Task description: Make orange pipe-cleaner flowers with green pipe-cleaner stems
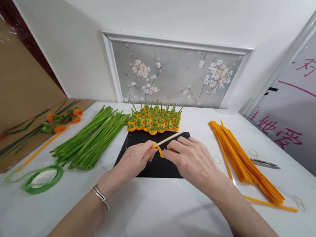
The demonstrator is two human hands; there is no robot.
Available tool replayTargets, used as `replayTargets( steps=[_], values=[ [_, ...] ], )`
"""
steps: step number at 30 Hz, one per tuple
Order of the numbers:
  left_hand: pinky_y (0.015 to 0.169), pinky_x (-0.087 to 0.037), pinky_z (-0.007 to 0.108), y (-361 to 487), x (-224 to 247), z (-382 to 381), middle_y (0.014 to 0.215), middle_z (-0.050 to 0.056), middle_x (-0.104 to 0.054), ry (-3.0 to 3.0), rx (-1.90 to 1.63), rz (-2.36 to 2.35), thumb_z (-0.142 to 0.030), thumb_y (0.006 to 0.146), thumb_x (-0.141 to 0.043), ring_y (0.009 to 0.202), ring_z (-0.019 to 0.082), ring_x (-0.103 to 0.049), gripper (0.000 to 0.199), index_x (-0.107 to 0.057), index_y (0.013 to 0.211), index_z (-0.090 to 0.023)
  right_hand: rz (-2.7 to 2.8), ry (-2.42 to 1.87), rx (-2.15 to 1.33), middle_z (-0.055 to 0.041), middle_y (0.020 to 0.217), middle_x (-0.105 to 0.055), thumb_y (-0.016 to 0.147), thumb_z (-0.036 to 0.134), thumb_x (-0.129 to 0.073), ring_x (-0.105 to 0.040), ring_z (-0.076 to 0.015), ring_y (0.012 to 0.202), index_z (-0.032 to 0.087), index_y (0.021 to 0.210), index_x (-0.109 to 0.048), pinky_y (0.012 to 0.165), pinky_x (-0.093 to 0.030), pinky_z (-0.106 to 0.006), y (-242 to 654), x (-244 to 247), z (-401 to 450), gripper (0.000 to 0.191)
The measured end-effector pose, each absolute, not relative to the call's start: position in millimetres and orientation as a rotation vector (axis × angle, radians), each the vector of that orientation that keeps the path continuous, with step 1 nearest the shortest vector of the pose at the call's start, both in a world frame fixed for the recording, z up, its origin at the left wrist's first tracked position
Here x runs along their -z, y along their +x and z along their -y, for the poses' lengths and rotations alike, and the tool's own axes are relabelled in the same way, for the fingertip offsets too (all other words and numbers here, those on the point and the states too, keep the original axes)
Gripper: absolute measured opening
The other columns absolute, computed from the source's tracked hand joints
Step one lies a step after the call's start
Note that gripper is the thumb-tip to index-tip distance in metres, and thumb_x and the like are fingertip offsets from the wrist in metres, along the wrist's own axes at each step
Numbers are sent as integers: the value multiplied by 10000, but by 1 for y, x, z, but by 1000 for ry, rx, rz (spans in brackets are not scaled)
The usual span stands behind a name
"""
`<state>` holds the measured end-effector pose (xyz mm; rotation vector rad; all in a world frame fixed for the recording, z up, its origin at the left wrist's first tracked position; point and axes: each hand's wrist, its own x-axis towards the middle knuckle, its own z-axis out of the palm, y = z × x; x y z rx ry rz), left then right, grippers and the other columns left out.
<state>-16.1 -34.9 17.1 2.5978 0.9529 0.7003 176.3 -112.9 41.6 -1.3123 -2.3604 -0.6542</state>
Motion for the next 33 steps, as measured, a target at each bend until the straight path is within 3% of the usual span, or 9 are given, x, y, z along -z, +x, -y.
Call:
replayTargets(
  steps=[5, 9, 16, 23, 27, 33],
  values=[
    [582, -346, 213, -13, -14, 36, 689, -33, -614, 2613, -655, -804, -213, 945, -425, 628, 116, -564, 219, -586, 798, -193, 2329, -1130, 784, 11, 822, -679, 931, 125, -488, -516, -150, 723, 252, 880, -670, 640, -260, -311, 177, -52, 101, 228],
    [549, -339, 227, -8, -12, 39, 643, -23, -632, 2718, -566, -830, -243, 942, -457, 590, 136, -592, 219, -617, 808, -181, 2355, -1108, 608, 5, 736, -666, 949, 244, -489, -534, -141, 690, 226, 817, -671, 647, -275, -299, 176, -47, 85, 226],
    [478, -257, 242, -7, -2, 38, 635, -21, -620, 2944, -661, -736, -376, 963, -440, 549, 137, -579, 275, -569, 825, -176, 2226, -1504, 39, 16, 768, -701, 897, 358, -539, -590, -131, 657, 259, 830, -705, 613, -358, -246, 196, -46, 67, 204],
    [514, -321, 238, -5, -6, 44, 654, -13, -616, 2965, -863, -684, -364, 986, -374, 588, 136, -591, 287, -551, 857, -177, 2188, -1442, -940, 14, 610, -605, 851, 424, -527, -489, -102, 544, 178, 753, -693, 499, -342, -213, 214, -34, 60, 312],
    [527, -348, 228, -8, -13, 42, 711, -11, -657, 2840, -898, -853, -349, 986, -375, 626, 146, -627, 231, -526, 1005, -176, 2178, -1463, -878, 36, 562, -539, 871, 379, -516, -418, -80, 498, 174, 717, -648, 474, -309, -205, 203, -22, 73, 288],
    [525, -322, 240, -15, -14, 34, 707, -5, -659, 2889, -731, -1075, -307, 982, -380, 635, 170, -625, 204, -547, 1043, -206, 2382, -1429, -355, 64, 506, -413, 904, 307, -505, -350, -82, 498, 191, 596, -546, 498, -262, -232, 186, -30, 97, 332]
  ],
)
